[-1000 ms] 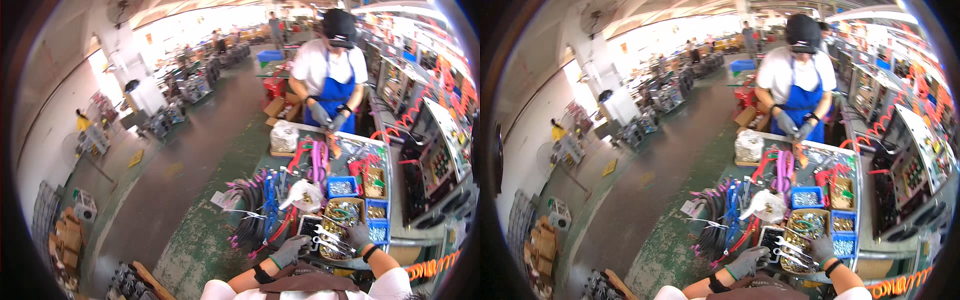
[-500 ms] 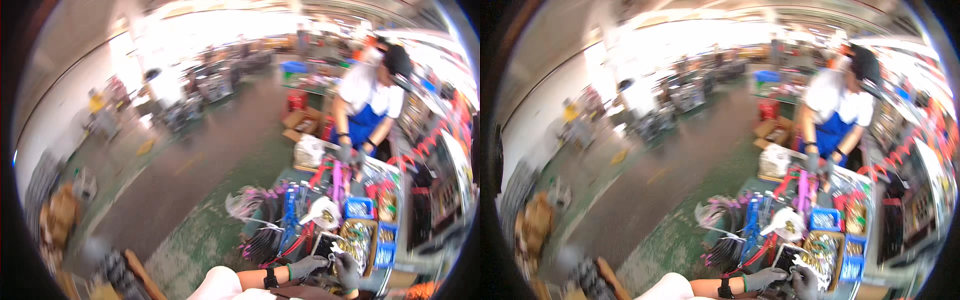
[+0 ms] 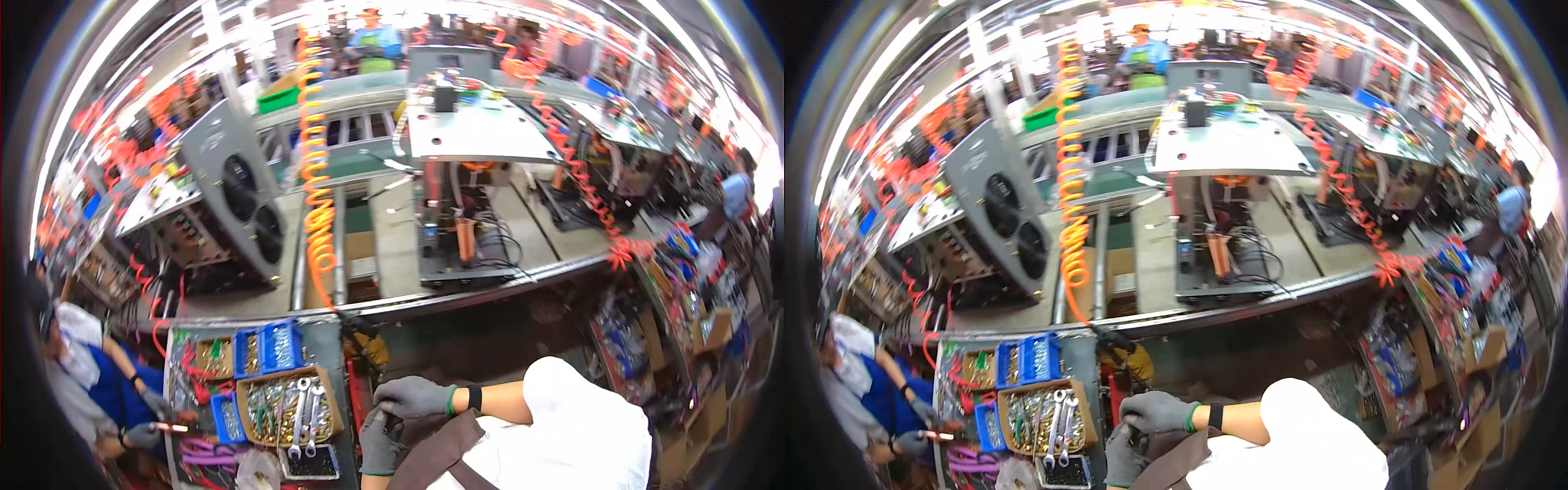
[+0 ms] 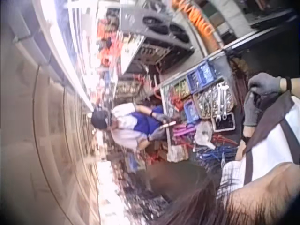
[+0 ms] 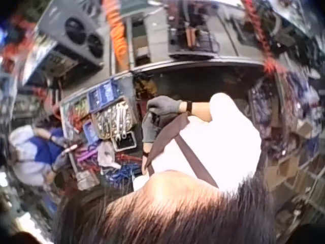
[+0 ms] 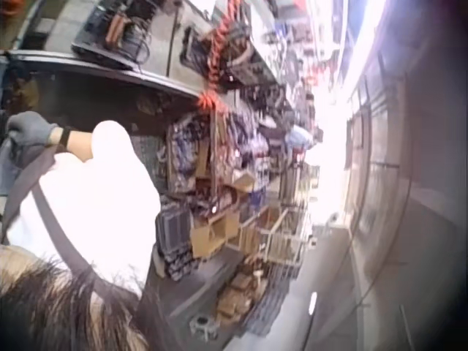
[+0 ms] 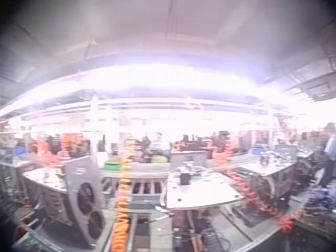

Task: Assembling and wiring components inside electrical control cabinets on a factory assembly line.

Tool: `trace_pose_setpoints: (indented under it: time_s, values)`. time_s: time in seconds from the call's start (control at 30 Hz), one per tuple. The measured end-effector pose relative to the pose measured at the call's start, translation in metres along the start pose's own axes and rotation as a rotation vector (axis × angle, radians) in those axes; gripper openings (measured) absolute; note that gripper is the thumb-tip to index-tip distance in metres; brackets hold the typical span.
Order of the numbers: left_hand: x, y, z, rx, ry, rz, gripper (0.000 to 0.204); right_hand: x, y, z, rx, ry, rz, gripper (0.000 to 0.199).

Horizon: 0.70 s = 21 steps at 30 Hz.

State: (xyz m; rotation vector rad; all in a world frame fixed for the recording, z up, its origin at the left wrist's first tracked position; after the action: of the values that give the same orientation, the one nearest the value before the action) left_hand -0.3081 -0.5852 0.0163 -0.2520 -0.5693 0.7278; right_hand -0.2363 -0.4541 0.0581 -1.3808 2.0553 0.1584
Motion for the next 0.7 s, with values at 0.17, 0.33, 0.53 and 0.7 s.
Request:
trace_pose_setpoints:
  time_s: [0.17, 0.33, 0.53, 0.7]
  values:
    - [0.037, 0.015, -0.024, -0.102, 0.032, -0.126, 0.026, -0.034, -0.039, 0.034, 0.181, 0.027, 0.066, 0.018]
    - [0.099, 0.028, -0.038, -0.130, 0.118, -0.175, 0.025, -0.071, -0.063, 0.081, 0.148, 0.070, 0.214, 0.021]
    - [0.186, 0.070, -0.094, -0.184, 0.091, -0.249, 0.019, -0.138, -0.085, 0.165, 0.210, 0.085, 0.196, 0.023]
    - [0.312, 0.084, -0.119, -0.267, 0.178, -0.267, 0.027, -0.215, -0.117, 0.261, 0.176, 0.066, 0.358, 0.025]
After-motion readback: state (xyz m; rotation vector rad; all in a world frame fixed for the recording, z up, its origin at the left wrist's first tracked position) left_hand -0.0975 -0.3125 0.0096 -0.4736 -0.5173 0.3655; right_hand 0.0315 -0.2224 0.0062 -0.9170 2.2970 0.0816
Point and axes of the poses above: each hand's wrist, its own y-axis towards the middle knuckle, its own x-axis out of the palm, z = x × y, the point moved 3 cm from there along y, towards the middle knuckle, and after that the axes turned 14 degrees about x, right-handed, at the moved point
